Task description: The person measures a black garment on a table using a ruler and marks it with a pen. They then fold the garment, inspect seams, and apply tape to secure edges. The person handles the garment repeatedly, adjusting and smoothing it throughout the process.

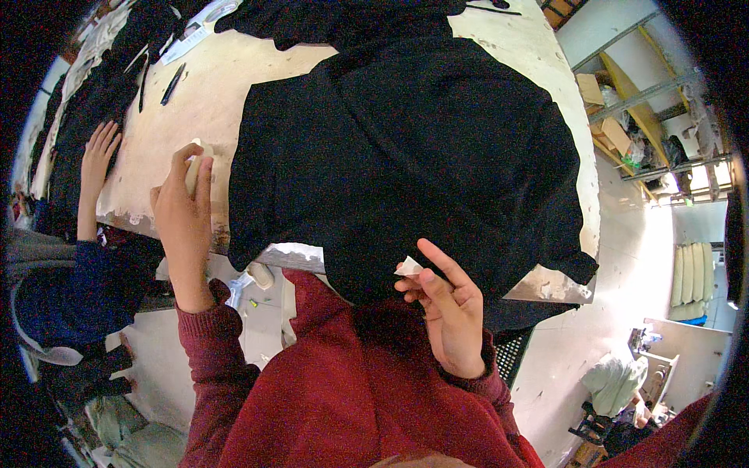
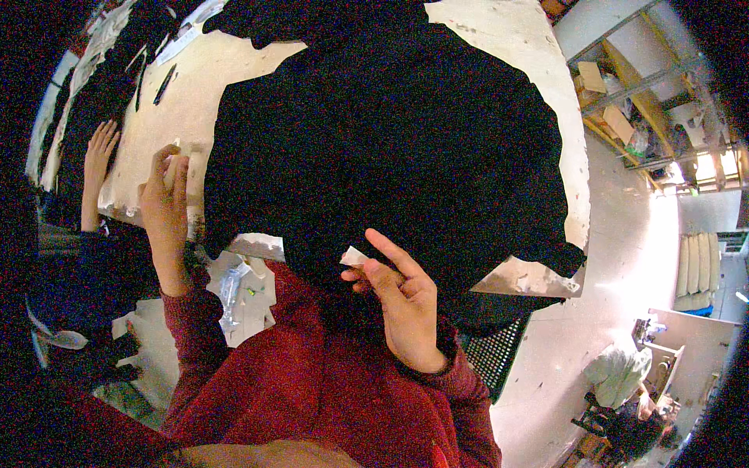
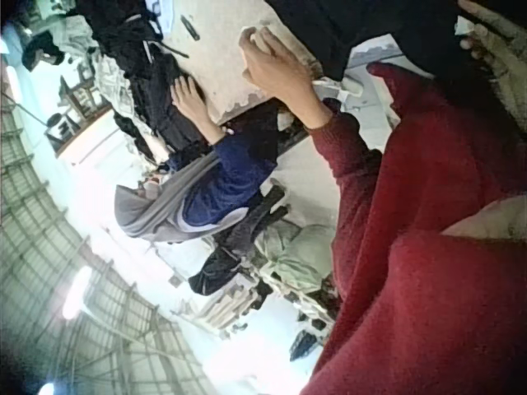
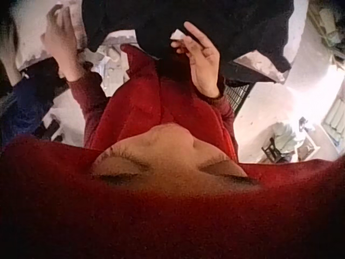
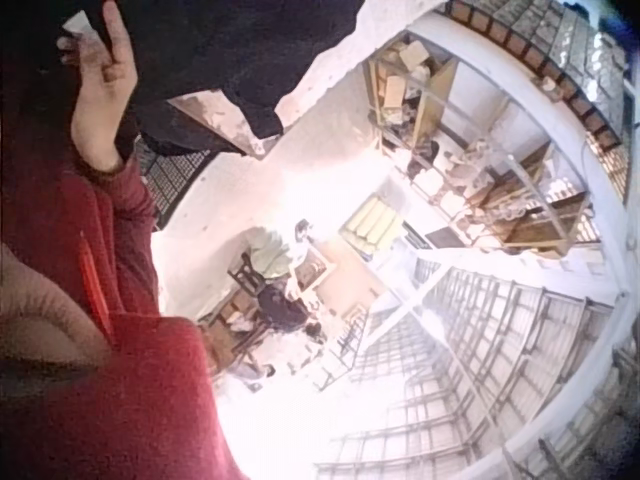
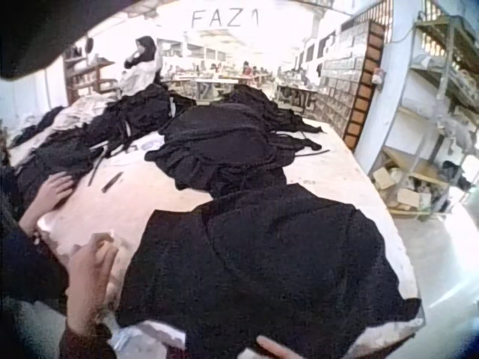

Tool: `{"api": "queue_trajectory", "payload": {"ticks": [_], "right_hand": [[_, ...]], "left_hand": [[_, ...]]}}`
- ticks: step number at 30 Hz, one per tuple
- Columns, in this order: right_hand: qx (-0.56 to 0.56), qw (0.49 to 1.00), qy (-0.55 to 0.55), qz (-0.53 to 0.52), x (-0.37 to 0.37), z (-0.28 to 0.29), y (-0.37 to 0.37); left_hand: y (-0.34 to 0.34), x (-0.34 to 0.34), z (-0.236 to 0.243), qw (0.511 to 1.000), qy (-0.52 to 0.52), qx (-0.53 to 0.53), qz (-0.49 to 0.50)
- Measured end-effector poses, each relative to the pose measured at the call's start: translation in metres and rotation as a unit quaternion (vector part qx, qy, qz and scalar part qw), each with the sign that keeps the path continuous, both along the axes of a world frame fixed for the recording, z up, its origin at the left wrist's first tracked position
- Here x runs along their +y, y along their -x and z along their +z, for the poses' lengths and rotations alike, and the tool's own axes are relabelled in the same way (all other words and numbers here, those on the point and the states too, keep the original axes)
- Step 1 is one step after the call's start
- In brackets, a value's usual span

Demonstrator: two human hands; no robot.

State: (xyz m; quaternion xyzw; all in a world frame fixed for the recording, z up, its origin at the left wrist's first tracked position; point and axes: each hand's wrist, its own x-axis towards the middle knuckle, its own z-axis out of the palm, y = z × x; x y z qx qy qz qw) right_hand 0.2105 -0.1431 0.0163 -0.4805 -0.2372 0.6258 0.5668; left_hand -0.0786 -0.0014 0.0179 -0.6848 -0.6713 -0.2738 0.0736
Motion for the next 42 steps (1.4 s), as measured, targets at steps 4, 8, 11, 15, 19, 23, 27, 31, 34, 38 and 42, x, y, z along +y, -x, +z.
{"api": "queue_trajectory", "payload": {"ticks": [4,8,11,15,19,23,27,31,34,38,42], "right_hand": [[0.010,1.000,-0.009,-0.005,0.002,-0.002,-0.002],[-0.027,0.999,-0.034,-0.004,0.003,-0.008,-0.002],[-0.023,0.999,-0.034,-0.009,0.003,-0.009,-0.003],[-0.024,0.999,-0.004,-0.032,0.003,-0.004,-0.005],[0.022,0.999,0.033,-0.026,0.002,0.004,-0.009],[-0.071,0.995,-0.071,-0.001,-0.001,0.008,-0.018],[-0.471,0.857,-0.209,-0.039,0.005,0.005,-0.025],[-0.587,0.802,-0.112,0.018,0.014,0.005,-0.027],[-0.641,0.750,-0.161,0.007,0.022,0.002,-0.023],[-0.620,0.755,-0.213,-0.036,0.025,-0.003,-0.021],[-0.597,0.748,-0.278,-0.084,0.017,-0.005,-0.026]], "left_hand": [[0.000,0.005,-0.012,1.000,0.018,0.020,-0.013],[0.000,0.001,-0.022,1.000,0.003,0.012,-0.019],[-0.001,-0.004,-0.023,1.000,0.005,-0.009,-0.010],[-0.005,-0.010,-0.021,0.999,0.033,-0.016,0.007],[-0.011,-0.013,-0.020,0.998,0.001,-0.028,-0.049],[-0.018,-0.018,-0.011,0.999,-0.023,0.029,-0.037],[-0.039,-0.050,0.009,0.981,-0.069,-0.170,-0.061],[-0.075,-0.099,0.015,0.682,0.226,-0.608,-0.337],[-0.108,-0.110,-0.004,0.515,0.493,-0.622,-0.322],[-0.139,-0.111,-0.029,0.405,0.500,-0.710,-0.286],[-0.147,-0.109,-0.035,0.349,0.355,-0.831,-0.249]]}}
